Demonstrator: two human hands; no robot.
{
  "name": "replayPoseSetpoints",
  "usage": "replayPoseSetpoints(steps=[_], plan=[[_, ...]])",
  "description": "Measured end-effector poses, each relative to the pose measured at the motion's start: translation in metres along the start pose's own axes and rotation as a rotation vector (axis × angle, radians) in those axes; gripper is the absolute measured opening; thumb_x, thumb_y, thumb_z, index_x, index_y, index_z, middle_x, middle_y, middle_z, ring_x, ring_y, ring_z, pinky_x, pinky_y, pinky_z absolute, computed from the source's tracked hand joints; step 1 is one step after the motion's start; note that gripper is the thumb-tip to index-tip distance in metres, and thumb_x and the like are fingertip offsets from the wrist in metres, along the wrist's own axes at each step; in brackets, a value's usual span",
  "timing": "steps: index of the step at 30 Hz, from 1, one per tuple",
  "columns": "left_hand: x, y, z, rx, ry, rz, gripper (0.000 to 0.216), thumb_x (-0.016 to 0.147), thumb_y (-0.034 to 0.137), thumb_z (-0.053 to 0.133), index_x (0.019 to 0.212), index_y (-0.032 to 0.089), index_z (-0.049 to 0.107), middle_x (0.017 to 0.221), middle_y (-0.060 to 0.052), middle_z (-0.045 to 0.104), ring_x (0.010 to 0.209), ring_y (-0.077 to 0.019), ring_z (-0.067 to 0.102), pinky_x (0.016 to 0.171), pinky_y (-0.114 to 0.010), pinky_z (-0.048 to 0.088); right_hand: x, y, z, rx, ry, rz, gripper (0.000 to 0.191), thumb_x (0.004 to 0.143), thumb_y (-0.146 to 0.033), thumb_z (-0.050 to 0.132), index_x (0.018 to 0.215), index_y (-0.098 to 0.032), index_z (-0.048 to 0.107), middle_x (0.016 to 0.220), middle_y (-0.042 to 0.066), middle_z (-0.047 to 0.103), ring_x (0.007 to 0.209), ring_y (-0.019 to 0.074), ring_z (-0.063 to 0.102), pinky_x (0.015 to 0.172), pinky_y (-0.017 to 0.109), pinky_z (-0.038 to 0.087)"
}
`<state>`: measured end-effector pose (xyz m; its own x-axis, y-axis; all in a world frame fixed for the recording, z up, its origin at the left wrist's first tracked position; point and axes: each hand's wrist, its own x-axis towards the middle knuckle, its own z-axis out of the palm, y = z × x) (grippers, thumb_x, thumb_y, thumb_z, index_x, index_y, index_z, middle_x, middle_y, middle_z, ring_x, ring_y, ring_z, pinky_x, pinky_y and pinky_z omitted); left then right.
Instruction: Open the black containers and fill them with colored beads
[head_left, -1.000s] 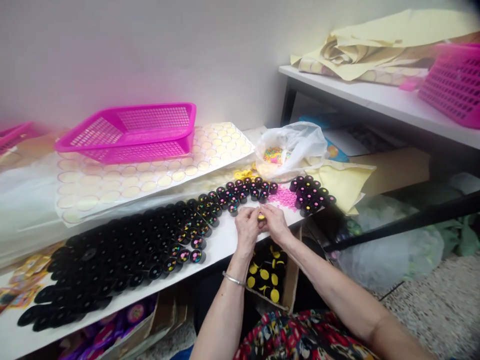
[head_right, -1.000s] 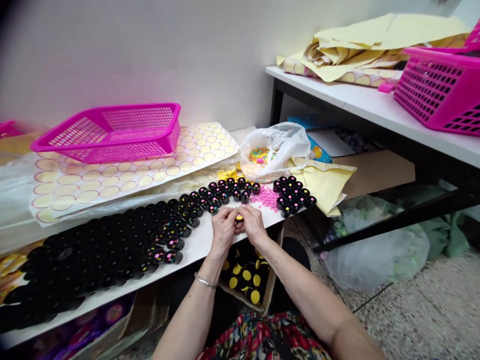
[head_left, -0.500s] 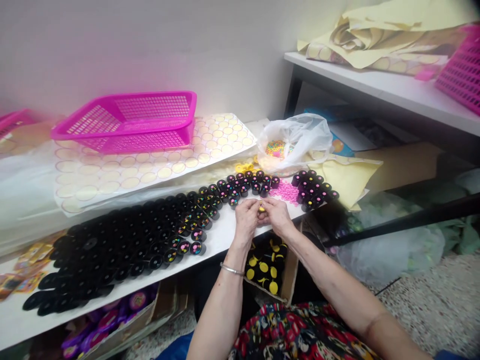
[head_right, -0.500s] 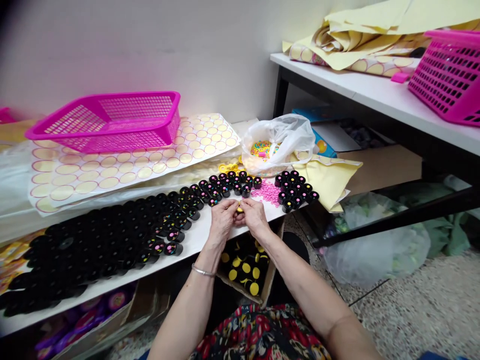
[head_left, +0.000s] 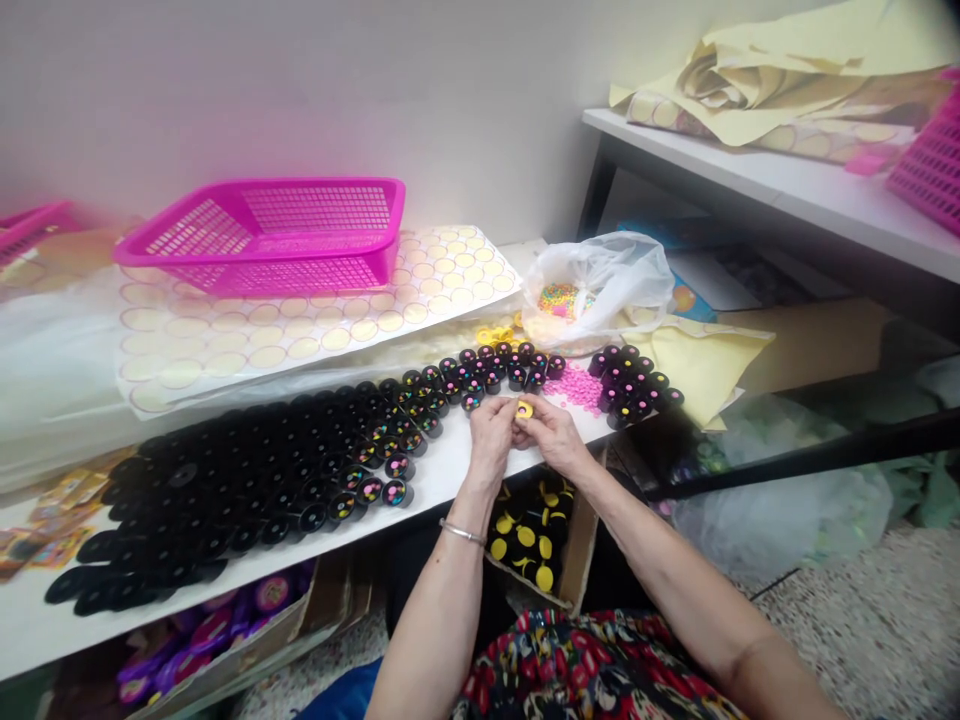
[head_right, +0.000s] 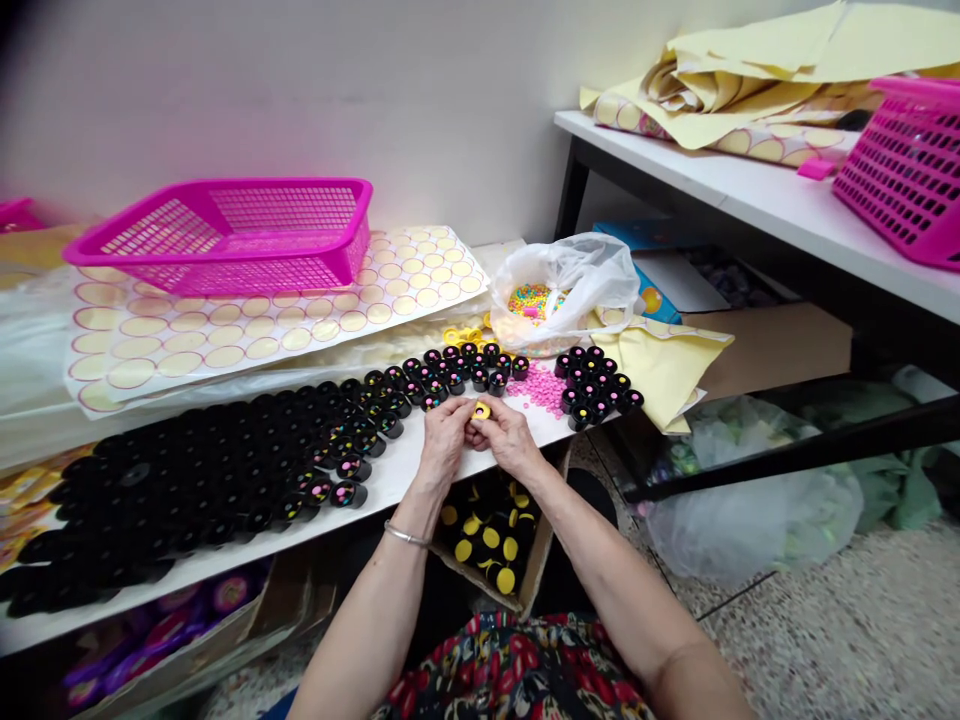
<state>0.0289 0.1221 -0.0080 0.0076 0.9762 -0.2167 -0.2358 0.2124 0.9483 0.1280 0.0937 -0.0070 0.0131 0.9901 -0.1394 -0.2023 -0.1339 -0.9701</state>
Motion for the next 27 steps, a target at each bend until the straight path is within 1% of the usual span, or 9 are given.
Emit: replayPoseSetpoints(steps=[3,6,8,11,14,17,22,25,27], plan=[[0.001,-0.001,-0.002,0.007,-0.014,0.005,0.018,0.062,0.030,0.064,0.065,0.012,0.063,0.054,0.002,0.056,0.045,-0.0066,0.047,0.044,-0.018,0.037,-0.001,0.001,0.000,0.011,-0.006,-0.004,0.031,0.066,-0.028,0.064,0.096,-0.020,0.061,0.073,-0.002,0.063,0.063,0.0113,0.060,0.057,0.023,0.052],[0.001,-0.001,-0.002,0.025,-0.020,0.018,0.018,0.063,0.030,0.063,0.064,0.012,0.064,0.052,0.003,0.055,0.044,-0.0060,0.046,0.044,-0.018,0.036,-0.001,0.002,0.001,0.018,0.023,-0.010,0.036,0.066,-0.030,0.066,0.100,-0.019,0.060,0.072,-0.002,0.064,0.061,0.0111,0.060,0.058,0.023,0.053],[0.001,-0.001,-0.002,0.042,-0.022,0.030,0.019,0.064,0.031,0.063,0.063,0.012,0.064,0.050,0.003,0.053,0.042,-0.0055,0.044,0.043,-0.018,0.034,0.000,0.002,0.003,0.029,0.050,-0.002,0.037,0.069,-0.036,0.064,0.101,-0.017,0.060,0.068,-0.001,0.063,0.055,0.0106,0.060,0.054,0.024,0.053],[0.001,0.000,-0.002,0.085,-0.005,0.050,0.021,0.064,0.033,0.064,0.063,0.012,0.064,0.048,0.004,0.052,0.040,-0.0051,0.040,0.039,-0.017,0.031,0.004,0.000,0.008,0.031,0.123,0.040,0.034,0.075,-0.045,0.056,0.091,-0.015,0.061,0.056,-0.001,0.059,0.042,0.0100,0.056,0.044,0.023,0.051],[0.001,-0.002,-0.002,0.128,0.009,0.069,0.022,0.065,0.035,0.063,0.066,0.013,0.065,0.049,0.004,0.052,0.040,-0.0054,0.041,0.039,-0.017,0.031,0.008,-0.003,0.012,0.029,0.198,0.110,0.030,0.073,-0.043,0.056,0.081,-0.014,0.059,0.050,-0.002,0.056,0.036,0.0105,0.053,0.037,0.022,0.048],[0.002,-0.009,-0.002,0.136,0.030,0.057,0.023,0.065,0.036,0.064,0.067,0.013,0.064,0.050,0.003,0.052,0.041,-0.0061,0.042,0.039,-0.018,0.031,0.012,-0.002,0.013,0.073,0.201,0.172,0.027,0.071,-0.041,0.058,0.076,-0.014,0.058,0.047,-0.002,0.056,0.034,0.0102,0.052,0.036,0.023,0.048],[0.003,-0.015,0.001,0.118,0.141,0.042,0.023,0.064,0.036,0.066,0.071,0.014,0.062,0.050,0.004,0.050,0.043,-0.0071,0.046,0.042,-0.018,0.034,0.016,0.002,0.013,0.076,0.231,0.171,0.023,0.069,-0.039,0.059,0.069,-0.017,0.053,0.042,-0.004,0.051,0.031,0.0098,0.048,0.032,0.021,0.044],[-0.001,-0.010,0.003,0.099,0.192,0.054,0.032,0.060,0.036,0.069,0.082,0.014,0.059,0.054,0.005,0.053,0.046,-0.0074,0.048,0.044,-0.018,0.036,0.016,0.000,0.014,0.099,0.223,0.197,0.023,0.069,-0.039,0.059,0.070,-0.017,0.052,0.044,-0.004,0.052,0.033,0.0097,0.050,0.035,0.022,0.047],[-0.006,-0.006,0.002,0.053,0.183,0.054,0.040,0.059,0.038,0.071,0.088,0.014,0.057,0.059,0.004,0.056,0.048,-0.0083,0.051,0.047,-0.018,0.039,0.014,-0.003,0.015,0.118,0.215,0.199,0.022,0.070,-0.037,0.059,0.073,-0.017,0.051,0.047,-0.004,0.053,0.035,0.0093,0.051,0.038,0.023,0.049]])
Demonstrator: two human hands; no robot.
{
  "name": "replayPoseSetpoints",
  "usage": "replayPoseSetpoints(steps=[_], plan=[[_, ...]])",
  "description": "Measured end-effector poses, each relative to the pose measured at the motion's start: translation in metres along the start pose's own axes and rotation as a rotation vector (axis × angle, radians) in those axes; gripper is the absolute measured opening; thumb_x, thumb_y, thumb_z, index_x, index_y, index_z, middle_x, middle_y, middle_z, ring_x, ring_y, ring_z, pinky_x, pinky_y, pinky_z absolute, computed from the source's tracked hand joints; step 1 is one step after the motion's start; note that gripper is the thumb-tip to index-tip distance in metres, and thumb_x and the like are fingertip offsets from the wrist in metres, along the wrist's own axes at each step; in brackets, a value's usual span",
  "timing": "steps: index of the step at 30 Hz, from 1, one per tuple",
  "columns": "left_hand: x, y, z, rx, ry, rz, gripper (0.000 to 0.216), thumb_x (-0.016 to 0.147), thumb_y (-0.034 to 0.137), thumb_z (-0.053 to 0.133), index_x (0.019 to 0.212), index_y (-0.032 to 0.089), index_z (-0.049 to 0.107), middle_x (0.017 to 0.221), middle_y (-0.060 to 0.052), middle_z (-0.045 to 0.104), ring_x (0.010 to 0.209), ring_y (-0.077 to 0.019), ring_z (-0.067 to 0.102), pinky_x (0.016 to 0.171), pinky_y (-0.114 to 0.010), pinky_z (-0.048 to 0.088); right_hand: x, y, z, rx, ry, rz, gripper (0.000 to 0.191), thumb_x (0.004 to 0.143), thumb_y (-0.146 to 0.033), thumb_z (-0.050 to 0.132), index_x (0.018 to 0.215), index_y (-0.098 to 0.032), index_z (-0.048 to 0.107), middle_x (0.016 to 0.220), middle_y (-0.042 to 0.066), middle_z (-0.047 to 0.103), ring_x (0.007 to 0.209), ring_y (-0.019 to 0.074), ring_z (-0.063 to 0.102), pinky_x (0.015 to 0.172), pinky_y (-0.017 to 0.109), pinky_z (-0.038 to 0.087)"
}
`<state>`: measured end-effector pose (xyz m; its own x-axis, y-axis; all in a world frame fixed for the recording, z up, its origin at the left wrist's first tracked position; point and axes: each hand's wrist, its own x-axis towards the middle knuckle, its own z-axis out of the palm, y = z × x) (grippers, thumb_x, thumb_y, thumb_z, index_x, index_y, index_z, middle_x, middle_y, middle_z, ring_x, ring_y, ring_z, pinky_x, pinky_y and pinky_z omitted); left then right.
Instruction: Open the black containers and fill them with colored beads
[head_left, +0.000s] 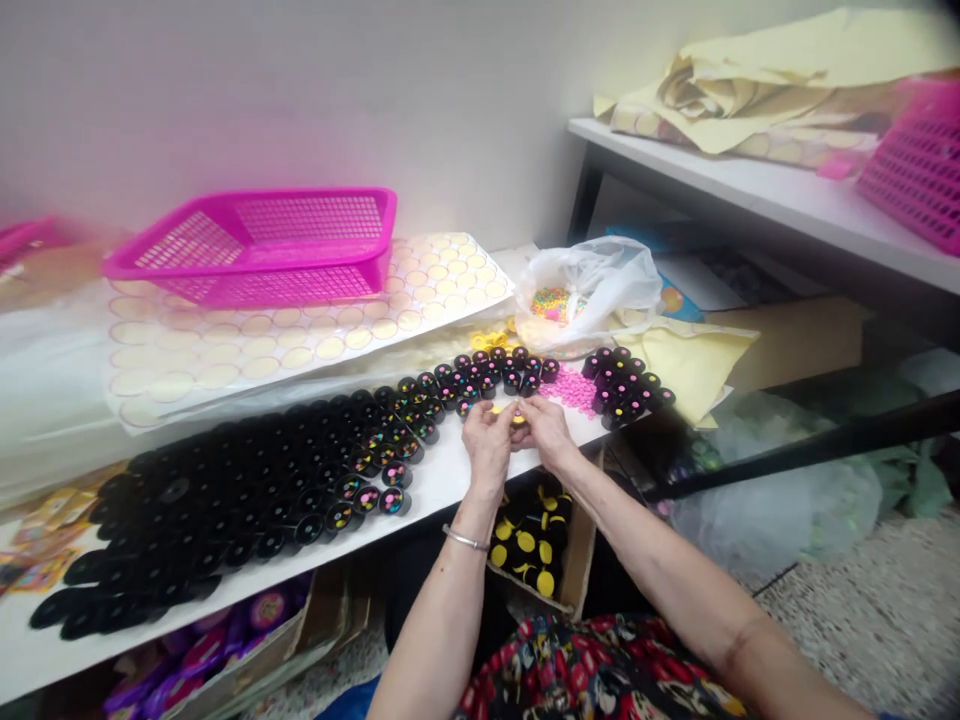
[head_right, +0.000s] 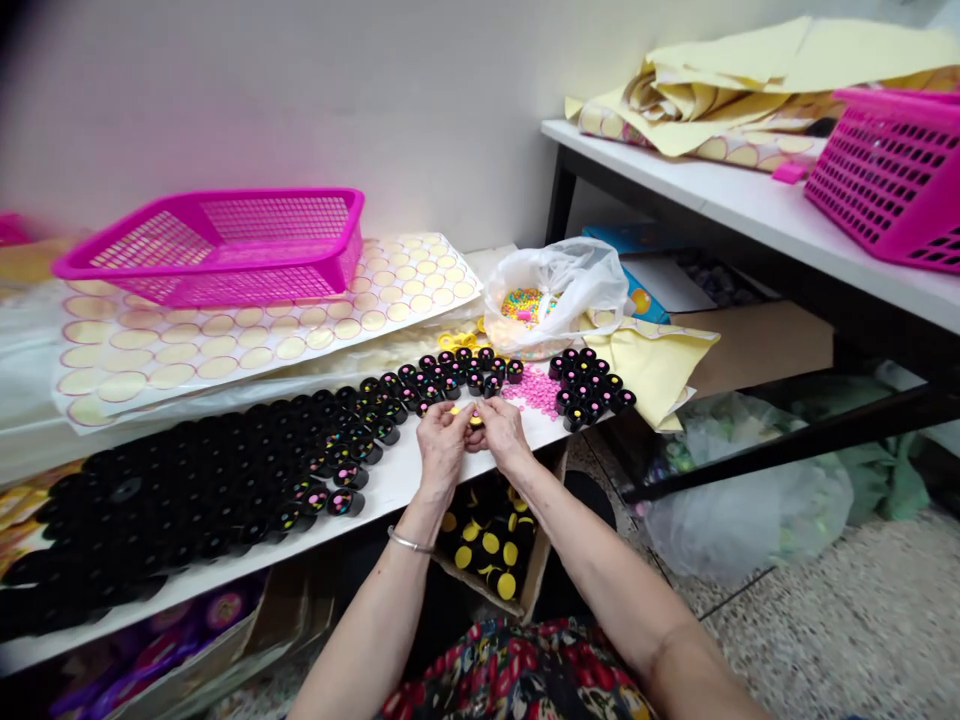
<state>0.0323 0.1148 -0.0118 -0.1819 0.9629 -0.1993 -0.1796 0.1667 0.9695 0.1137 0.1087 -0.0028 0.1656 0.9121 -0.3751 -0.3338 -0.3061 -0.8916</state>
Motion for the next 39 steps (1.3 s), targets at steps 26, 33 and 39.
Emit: replayPoseSetpoints(steps=[26,33,39], plan=[[-0.080,0.006,-0.044,0.252,-0.608,0.394,0.035,0.056,0.026,0.079,0.090,0.024,0.071,0.104,-0.007,0.061,0.112,-0.0254,0.045,0.101,-0.044,0.031,-0.071,0.002,-0.058,0.250,-0.492,0.308,0.030,0.063,-0.036,0.072,0.082,-0.015,0.060,0.072,0.000,0.062,0.065,0.0123,0.057,0.059,0.024,0.048],[-0.087,0.005,-0.044,0.417,-0.718,0.453,0.038,0.061,0.029,0.076,0.098,0.026,0.069,0.127,-0.008,0.047,0.126,-0.0291,0.031,0.107,-0.049,0.022,-0.068,-0.007,-0.076,0.033,-0.732,0.248,0.043,0.052,-0.027,0.078,0.089,-0.011,0.064,0.077,0.001,0.063,0.063,0.0101,0.057,0.058,0.020,0.044],[-0.085,0.004,-0.043,0.583,-0.733,0.457,0.029,0.062,0.024,0.075,0.091,0.020,0.070,0.133,-0.010,0.042,0.131,-0.0311,0.025,0.107,-0.051,0.023,-0.061,-0.007,-0.079,-0.137,-0.779,0.194,0.044,0.041,-0.010,0.080,0.082,-0.012,0.063,0.073,-0.003,0.060,0.060,0.0073,0.052,0.054,0.018,0.041]])
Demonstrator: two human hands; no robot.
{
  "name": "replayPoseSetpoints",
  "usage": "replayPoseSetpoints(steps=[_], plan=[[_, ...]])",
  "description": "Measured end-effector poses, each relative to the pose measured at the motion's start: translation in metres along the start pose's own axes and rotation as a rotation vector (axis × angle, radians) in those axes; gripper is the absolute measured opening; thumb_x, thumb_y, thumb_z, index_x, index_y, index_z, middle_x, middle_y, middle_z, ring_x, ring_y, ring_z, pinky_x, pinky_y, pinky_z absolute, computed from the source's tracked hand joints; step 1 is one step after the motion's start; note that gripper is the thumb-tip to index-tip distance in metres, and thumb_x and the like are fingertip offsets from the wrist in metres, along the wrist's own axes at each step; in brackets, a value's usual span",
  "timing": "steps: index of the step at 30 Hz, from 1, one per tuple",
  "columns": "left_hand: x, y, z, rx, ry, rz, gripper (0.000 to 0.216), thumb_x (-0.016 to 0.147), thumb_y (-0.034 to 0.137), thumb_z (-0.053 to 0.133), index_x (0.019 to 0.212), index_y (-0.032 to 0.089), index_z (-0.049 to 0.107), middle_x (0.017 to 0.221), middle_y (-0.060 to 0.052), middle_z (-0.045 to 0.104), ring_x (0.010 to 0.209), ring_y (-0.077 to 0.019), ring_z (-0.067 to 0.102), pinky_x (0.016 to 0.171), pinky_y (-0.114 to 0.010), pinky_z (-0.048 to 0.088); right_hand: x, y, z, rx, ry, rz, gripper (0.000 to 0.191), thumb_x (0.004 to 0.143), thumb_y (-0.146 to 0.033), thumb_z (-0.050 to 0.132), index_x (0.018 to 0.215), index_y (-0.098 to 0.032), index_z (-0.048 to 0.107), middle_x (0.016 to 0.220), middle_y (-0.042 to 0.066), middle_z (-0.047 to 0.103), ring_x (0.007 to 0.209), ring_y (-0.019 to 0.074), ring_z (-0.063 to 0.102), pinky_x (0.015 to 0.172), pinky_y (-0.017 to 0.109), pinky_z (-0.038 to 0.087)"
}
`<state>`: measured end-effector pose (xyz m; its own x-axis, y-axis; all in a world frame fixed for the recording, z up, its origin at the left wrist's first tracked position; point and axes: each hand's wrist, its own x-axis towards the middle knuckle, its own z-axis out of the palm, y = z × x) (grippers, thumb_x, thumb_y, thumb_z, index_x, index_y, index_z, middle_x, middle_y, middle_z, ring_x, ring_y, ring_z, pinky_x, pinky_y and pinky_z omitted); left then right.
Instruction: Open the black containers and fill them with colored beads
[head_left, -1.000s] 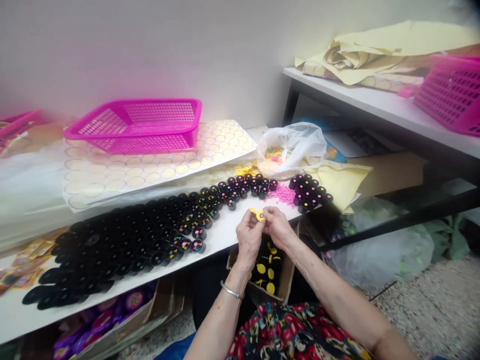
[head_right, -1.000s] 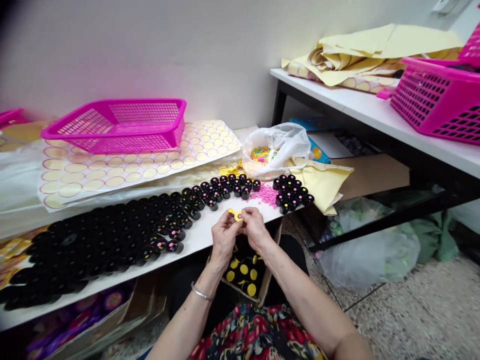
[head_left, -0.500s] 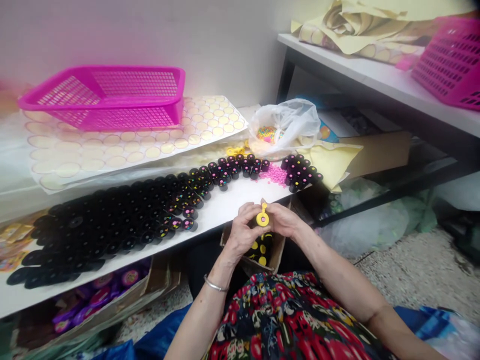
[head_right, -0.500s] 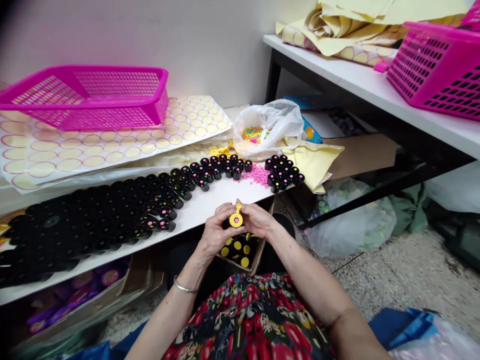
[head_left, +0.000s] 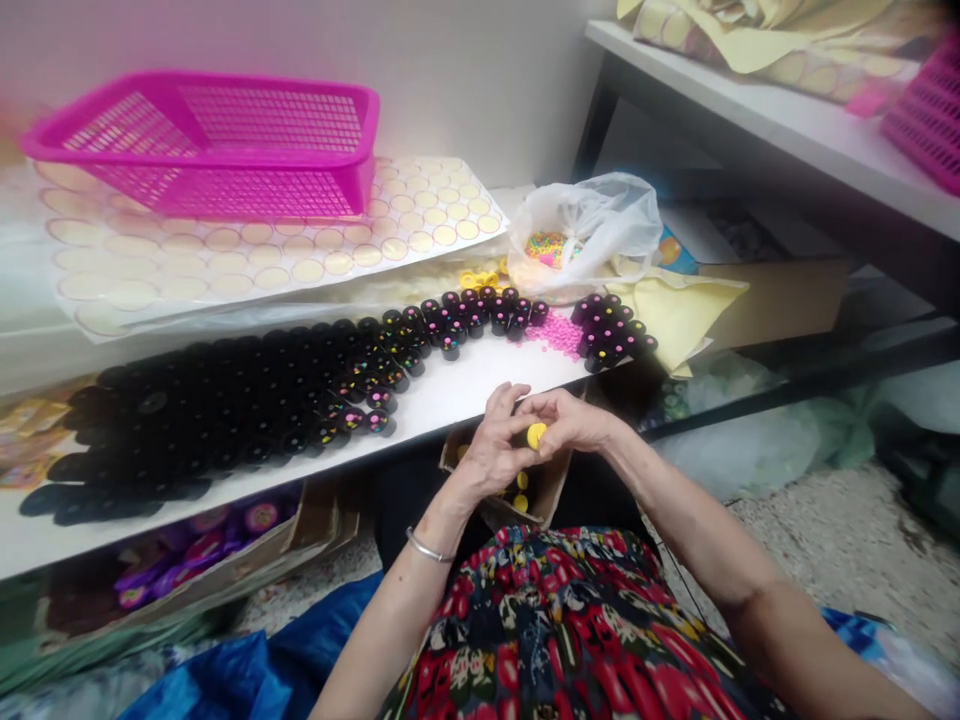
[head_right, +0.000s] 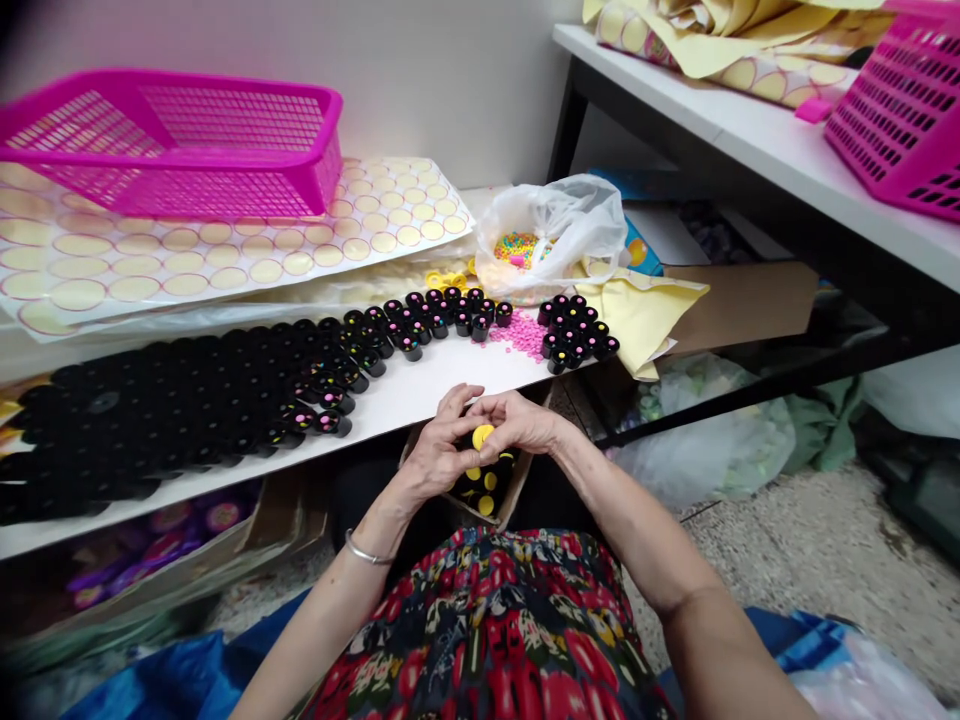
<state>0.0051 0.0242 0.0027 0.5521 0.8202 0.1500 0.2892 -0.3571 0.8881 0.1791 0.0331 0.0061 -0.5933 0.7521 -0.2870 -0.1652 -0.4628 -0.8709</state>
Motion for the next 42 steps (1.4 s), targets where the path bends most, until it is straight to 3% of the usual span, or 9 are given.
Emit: replayPoseSetpoints(steps=[8,12,15,20,23,28,32,36,42], plan=[[-0.002,-0.012,0.005,0.129,0.022,0.199,0.019,0.067,0.027,0.070,0.085,0.019,0.070,0.119,-0.010,0.053,0.122,-0.0271,0.038,0.111,-0.050,0.014,0.007,0.016,0.012,-0.006,0.132,-0.083,0.045,0.034,-0.012,0.082,0.074,-0.013,0.062,0.071,-0.003,0.058,0.064,0.0094,0.052,0.055,0.019,0.039],[-0.010,-0.020,-0.005,0.081,-0.031,0.080,0.034,0.058,0.024,0.076,0.092,0.022,0.069,0.128,-0.009,0.048,0.128,-0.0305,0.031,0.108,-0.053,0.021,0.011,0.035,0.016,0.048,0.178,-0.061,0.042,0.042,-0.021,0.080,0.078,-0.013,0.059,0.068,-0.003,0.056,0.060,0.0083,0.049,0.054,0.020,0.036],[-0.012,-0.027,-0.025,-0.044,-0.013,0.021,0.042,0.056,0.017,0.074,0.097,0.022,0.068,0.131,-0.011,0.047,0.126,-0.0299,0.036,0.101,-0.049,0.034,0.017,0.051,0.016,-0.129,0.184,0.040,0.039,0.046,-0.025,0.078,0.079,-0.014,0.058,0.065,-0.004,0.054,0.059,0.0095,0.048,0.054,0.022,0.036],[0.013,-0.048,-0.050,-0.130,0.545,-0.184,0.020,0.062,0.017,0.061,0.081,0.014,0.066,0.093,-0.008,0.063,0.082,-0.0175,0.060,0.074,-0.029,0.048,0.038,0.068,0.016,-0.724,0.454,0.102,0.035,0.046,-0.022,0.076,0.075,-0.016,0.059,0.050,-0.008,0.041,0.054,0.0103,0.041,0.051,0.022,0.031],[0.034,-0.055,-0.050,0.107,0.782,-0.363,0.025,0.064,0.017,0.054,0.086,0.015,0.064,0.073,0.000,0.059,0.061,-0.0116,0.054,0.064,-0.025,0.045,0.051,0.073,0.017,-0.615,0.572,0.021,0.033,0.051,-0.027,0.073,0.079,-0.015,0.060,0.054,-0.006,0.047,0.057,0.0118,0.046,0.053,0.024,0.035],[0.045,-0.047,-0.039,0.346,0.729,-0.366,0.013,0.064,0.017,0.051,0.074,0.017,0.060,0.060,0.004,0.050,0.055,-0.0103,0.048,0.061,-0.023,0.040,0.054,0.077,0.017,-0.089,0.477,-0.064,0.045,0.044,-0.027,0.078,0.082,-0.014,0.059,0.071,-0.001,0.060,0.066,0.0148,0.057,0.063,0.028,0.045],[0.036,-0.046,-0.033,0.313,0.730,-0.396,0.017,0.066,0.018,0.051,0.078,0.017,0.062,0.066,0.002,0.055,0.058,-0.0113,0.052,0.063,-0.024,0.042,0.041,0.079,0.017,0.046,0.480,-0.047,0.053,0.038,-0.020,0.080,0.085,-0.016,0.057,0.076,-0.001,0.061,0.071,0.0156,0.061,0.068,0.030,0.047],[0.032,-0.054,-0.033,0.299,0.758,-0.443,0.023,0.066,0.020,0.052,0.086,0.016,0.063,0.072,0.001,0.058,0.062,-0.0128,0.056,0.068,-0.026,0.044,0.040,0.081,0.017,-0.092,0.528,0.007,0.052,0.041,-0.025,0.080,0.085,-0.016,0.055,0.070,-0.002,0.058,0.066,0.0151,0.058,0.061,0.028,0.046],[0.045,-0.056,-0.040,0.360,0.821,-0.457,0.031,0.064,0.021,0.055,0.095,0.016,0.058,0.078,-0.001,0.057,0.064,-0.0141,0.055,0.071,-0.028,0.044,0.047,0.076,0.020,-0.724,0.567,0.056,0.038,0.057,-0.032,0.073,0.086,-0.014,0.058,0.073,0.001,0.058,0.073,0.0181,0.055,0.062,0.028,0.043]])
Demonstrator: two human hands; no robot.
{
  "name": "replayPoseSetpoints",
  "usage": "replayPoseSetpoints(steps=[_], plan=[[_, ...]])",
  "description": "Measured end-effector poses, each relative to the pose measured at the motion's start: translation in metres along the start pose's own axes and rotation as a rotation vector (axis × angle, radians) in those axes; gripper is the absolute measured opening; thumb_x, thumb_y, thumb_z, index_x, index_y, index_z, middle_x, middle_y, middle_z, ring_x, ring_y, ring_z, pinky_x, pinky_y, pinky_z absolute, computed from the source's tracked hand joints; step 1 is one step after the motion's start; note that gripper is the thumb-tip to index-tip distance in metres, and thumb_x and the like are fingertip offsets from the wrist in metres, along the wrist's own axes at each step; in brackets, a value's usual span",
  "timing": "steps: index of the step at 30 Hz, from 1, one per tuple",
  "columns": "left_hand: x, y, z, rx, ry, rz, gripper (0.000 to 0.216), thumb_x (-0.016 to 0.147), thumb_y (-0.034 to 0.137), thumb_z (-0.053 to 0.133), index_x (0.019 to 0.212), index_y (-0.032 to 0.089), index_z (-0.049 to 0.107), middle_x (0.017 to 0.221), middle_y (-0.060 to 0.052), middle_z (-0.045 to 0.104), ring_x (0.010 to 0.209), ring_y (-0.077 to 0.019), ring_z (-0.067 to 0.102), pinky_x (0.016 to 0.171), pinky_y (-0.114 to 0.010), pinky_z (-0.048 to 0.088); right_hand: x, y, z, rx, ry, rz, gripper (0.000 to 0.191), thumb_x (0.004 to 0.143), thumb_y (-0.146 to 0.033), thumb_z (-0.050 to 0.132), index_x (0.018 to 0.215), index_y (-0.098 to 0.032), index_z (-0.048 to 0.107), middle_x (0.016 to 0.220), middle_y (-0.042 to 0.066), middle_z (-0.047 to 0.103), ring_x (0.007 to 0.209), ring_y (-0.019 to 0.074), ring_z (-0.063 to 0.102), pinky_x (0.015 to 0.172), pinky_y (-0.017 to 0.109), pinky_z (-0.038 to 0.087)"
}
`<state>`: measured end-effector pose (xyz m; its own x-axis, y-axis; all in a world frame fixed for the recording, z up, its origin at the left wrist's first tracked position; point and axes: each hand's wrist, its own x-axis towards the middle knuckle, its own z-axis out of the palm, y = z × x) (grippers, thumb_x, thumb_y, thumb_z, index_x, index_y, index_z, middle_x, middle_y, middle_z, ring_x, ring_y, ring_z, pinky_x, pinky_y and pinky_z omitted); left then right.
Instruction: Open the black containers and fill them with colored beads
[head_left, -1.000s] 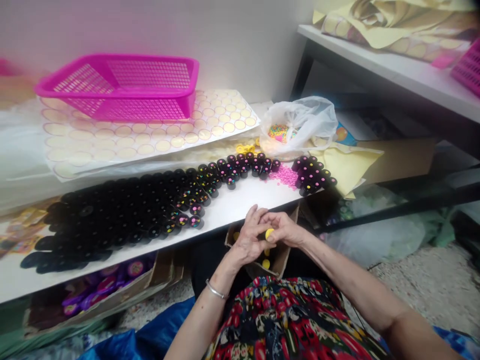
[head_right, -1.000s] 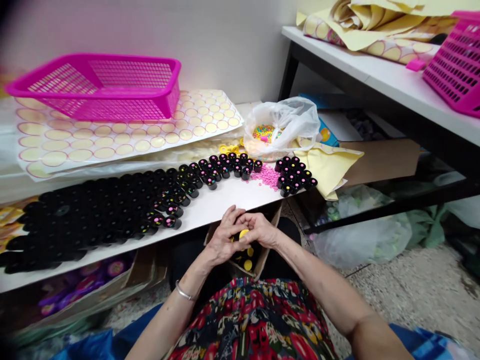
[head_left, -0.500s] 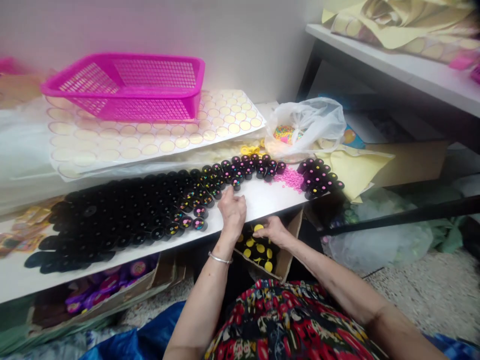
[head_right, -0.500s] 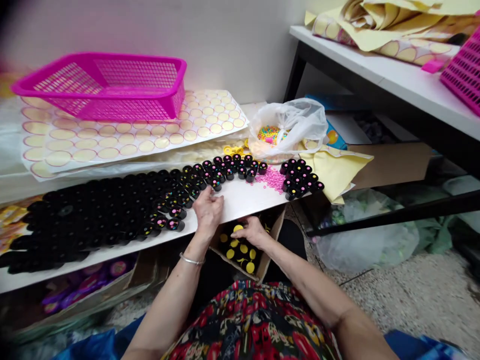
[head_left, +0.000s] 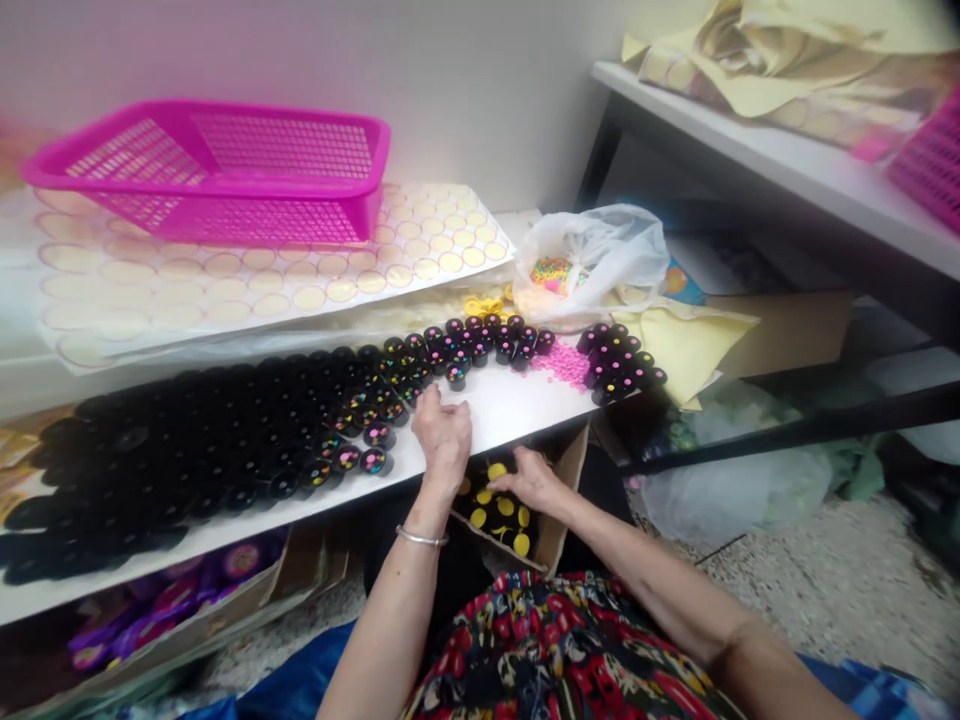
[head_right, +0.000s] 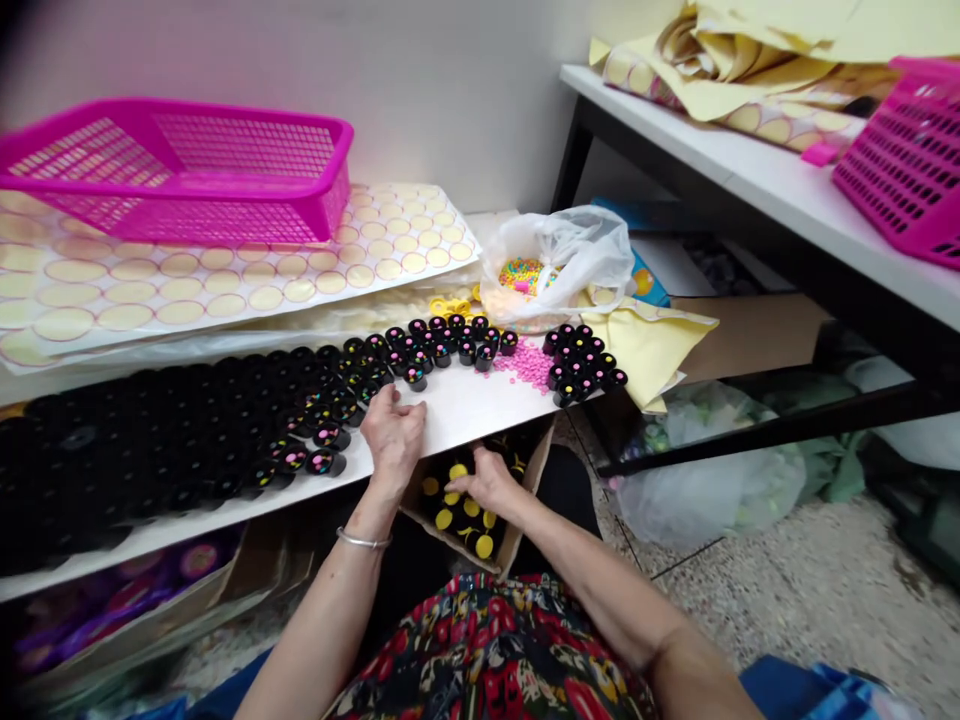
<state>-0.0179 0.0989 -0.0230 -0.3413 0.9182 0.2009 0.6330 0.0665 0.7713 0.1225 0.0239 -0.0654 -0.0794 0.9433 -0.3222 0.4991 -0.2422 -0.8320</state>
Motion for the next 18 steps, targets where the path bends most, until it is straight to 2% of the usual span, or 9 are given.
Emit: replayPoseSetpoints(steps=[3,5,6,8,10,11,14,18], plan=[[0.005,0.006,0.003,-0.019,0.006,0.012,0.035,0.064,0.020,0.056,0.098,0.016,0.056,0.078,-0.001,0.056,0.062,-0.0141,0.054,0.071,-0.029,0.044,-0.009,-0.016,-0.012,-0.082,-0.089,-0.045,0.025,0.064,-0.030,0.069,0.082,-0.015,0.060,0.068,0.001,0.058,0.065,0.0158,0.055,0.057,0.025,0.041],[0.007,0.010,0.006,-0.054,-0.004,0.021,0.039,0.064,0.020,0.057,0.102,0.015,0.055,0.080,-0.001,0.055,0.060,-0.0136,0.053,0.071,-0.029,0.044,-0.014,-0.029,-0.027,-0.110,-0.070,-0.090,0.014,0.073,-0.030,0.060,0.076,-0.017,0.060,0.060,0.000,0.056,0.057,0.0134,0.053,0.055,0.024,0.039],[0.008,0.011,0.008,-0.074,-0.007,0.028,0.040,0.064,0.020,0.058,0.104,0.016,0.055,0.081,-0.001,0.055,0.060,-0.0134,0.053,0.071,-0.029,0.044,-0.014,-0.036,-0.036,-0.150,0.003,-0.130,0.015,0.078,-0.030,0.055,0.076,-0.017,0.060,0.060,0.000,0.056,0.057,0.0131,0.053,0.056,0.024,0.039],[0.011,0.013,0.012,-0.112,-0.006,0.042,0.042,0.065,0.023,0.059,0.106,0.016,0.054,0.084,-0.002,0.056,0.061,-0.0133,0.052,0.069,-0.029,0.044,-0.007,-0.047,-0.054,-0.316,0.267,-0.194,0.018,0.083,-0.028,0.047,0.081,-0.017,0.061,0.070,0.003,0.059,0.066,0.0145,0.054,0.062,0.025,0.039],[0.014,0.012,0.016,-0.123,0.001,0.064,0.042,0.065,0.027,0.061,0.106,0.016,0.055,0.086,-0.003,0.056,0.064,-0.0144,0.053,0.070,-0.029,0.044,0.008,-0.052,-0.069,-0.539,0.487,-0.150,0.021,0.086,-0.025,0.041,0.089,-0.017,0.061,0.084,0.006,0.060,0.074,0.0161,0.054,0.063,0.025,0.037],[0.015,0.012,0.018,-0.119,0.005,0.073,0.042,0.065,0.029,0.061,0.105,0.016,0.056,0.087,-0.003,0.057,0.067,-0.0150,0.053,0.071,-0.030,0.044,0.016,-0.053,-0.075,-0.640,0.537,-0.098,0.023,0.086,-0.023,0.039,0.092,-0.016,0.060,0.088,0.008,0.059,0.075,0.0164,0.054,0.062,0.025,0.036],[0.017,0.008,0.022,-0.133,-0.012,0.081,0.037,0.067,0.032,0.061,0.100,0.016,0.060,0.082,-0.002,0.058,0.071,-0.0156,0.054,0.071,-0.028,0.043,0.039,-0.051,-0.084,-0.845,0.495,0.024,0.026,0.086,-0.017,0.035,0.093,-0.016,0.060,0.091,0.009,0.057,0.071,0.0162,0.053,0.056,0.025,0.033],[0.012,0.001,0.024,-0.243,-0.124,0.082,0.030,0.066,0.030,0.064,0.093,0.017,0.063,0.076,0.001,0.059,0.067,-0.0127,0.054,0.065,-0.024,0.042,0.048,-0.049,-0.083,-0.909,0.440,0.018,0.028,0.083,-0.010,0.033,0.092,-0.016,0.059,0.093,0.009,0.056,0.072,0.0165,0.053,0.056,0.026,0.031]])
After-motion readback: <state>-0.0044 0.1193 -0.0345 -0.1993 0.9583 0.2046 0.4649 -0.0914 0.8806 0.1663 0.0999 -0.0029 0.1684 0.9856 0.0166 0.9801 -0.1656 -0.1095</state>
